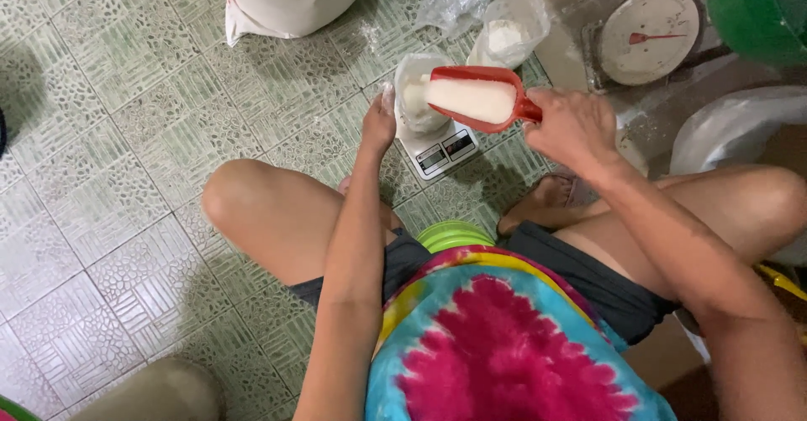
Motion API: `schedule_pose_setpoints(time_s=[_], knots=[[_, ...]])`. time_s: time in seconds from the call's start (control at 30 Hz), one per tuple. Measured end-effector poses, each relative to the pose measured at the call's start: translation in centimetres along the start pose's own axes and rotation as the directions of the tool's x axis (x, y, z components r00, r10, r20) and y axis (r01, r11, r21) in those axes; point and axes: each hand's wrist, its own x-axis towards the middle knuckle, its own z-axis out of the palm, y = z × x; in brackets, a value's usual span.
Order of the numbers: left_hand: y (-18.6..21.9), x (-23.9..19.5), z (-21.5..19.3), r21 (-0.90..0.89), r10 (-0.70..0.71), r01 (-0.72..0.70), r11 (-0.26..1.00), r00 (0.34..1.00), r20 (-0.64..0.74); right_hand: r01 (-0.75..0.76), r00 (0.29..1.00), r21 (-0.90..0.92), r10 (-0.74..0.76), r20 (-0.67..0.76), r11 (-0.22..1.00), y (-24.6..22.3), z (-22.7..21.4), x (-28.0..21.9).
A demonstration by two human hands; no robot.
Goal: The person scoops white powder from a large sack into a small plastic bag placed on a digital scale using a green scoop. They adjust the amount of powder to reach a target weight, then set the bag aside. The person repeats this process with a red scoop, transferring powder from a green bucket into another bag on the scale.
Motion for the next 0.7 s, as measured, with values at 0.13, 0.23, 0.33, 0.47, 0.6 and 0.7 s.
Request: schedule_pose_setpoints(time_s=[0.13, 0.23, 0.33, 0.47, 0.6, 0.7], knots=[[0.8, -0.6, -0.2, 0.001, 0.007, -0.007, 1.000, 1.000, 0.015, -0.004, 1.000, -0.007, 0.004, -0.002, 1.000, -0.4, -0.8, -0.5], [1.0, -0.4, -0.2, 0.002, 0.002, -0.002, 1.000, 1.000, 0.017, -0.009, 1.000, 0.015, 0.009, -0.014, 1.000, -0.7, -1.3, -0.5], [0.7, 0.2, 0.2, 0.026, 0.026, -0.026, 0.999, 1.000, 0.008, 0.014, 0.998, 0.062, -0.010, -0.056, 0.998, -0.3, -1.1, -0.6], [0.7, -0.2, 0.0, 0.011, 0.022, -0.022, 1.000, 1.000, 0.015, 0.020, 0.997, 0.094, -0.013, -0.071, 0.995, 0.1, -0.6, -0.6], [-2.9, 2.5, 0.7, 0.004, 0.041, -0.041, 0.999, 0.999, 0.004, 0.049, 0.991, 0.148, -0.030, -0.132, 0.988, -0.1, -1.2, -0.5], [-2.3, 1.4, 0.3, -0.013, 0.060, -0.060, 0.998, 0.998, -0.003, 0.000, 0.998, 0.148, 0.010, -0.067, 0.989, 0.0, -1.1, -0.5]])
